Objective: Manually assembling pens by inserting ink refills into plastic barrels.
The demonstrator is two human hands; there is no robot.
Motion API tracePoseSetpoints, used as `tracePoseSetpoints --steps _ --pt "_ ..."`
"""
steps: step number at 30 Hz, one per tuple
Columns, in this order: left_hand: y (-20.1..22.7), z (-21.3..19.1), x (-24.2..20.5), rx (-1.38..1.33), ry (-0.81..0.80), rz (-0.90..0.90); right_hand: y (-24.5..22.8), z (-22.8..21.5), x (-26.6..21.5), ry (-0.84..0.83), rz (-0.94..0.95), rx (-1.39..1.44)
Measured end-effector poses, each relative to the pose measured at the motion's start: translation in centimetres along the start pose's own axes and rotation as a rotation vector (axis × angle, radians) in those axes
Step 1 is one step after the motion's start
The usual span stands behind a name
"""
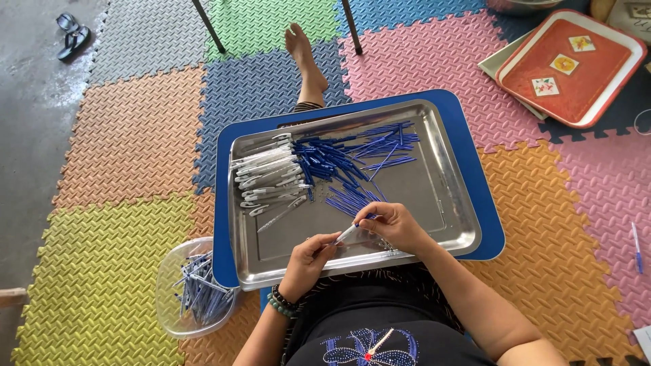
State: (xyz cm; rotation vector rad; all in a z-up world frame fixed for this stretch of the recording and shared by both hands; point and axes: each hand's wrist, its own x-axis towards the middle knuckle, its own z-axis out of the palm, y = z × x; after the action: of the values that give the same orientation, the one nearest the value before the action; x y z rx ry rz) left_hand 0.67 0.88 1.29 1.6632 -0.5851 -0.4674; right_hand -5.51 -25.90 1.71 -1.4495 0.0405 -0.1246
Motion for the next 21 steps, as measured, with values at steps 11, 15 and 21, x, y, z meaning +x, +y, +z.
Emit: tracePoseSetpoints --steps 11,15,21 --pt "2.2 0.3 -0.3 -0.020 0.008 0.055 -1.6 -0.6 0.6 -0.024 -0.004 -0.039" --pt "3.3 0.2 -0.4 -0.031 -0.030 0.058 -2.3 -1.4 0.5 -0.093 -0.023 -0.059" --pt "4.9 0.3 0.2 0.031 -0.022 0.091 -2.8 -1.7 0.1 -0.071 -0.042 -0.032"
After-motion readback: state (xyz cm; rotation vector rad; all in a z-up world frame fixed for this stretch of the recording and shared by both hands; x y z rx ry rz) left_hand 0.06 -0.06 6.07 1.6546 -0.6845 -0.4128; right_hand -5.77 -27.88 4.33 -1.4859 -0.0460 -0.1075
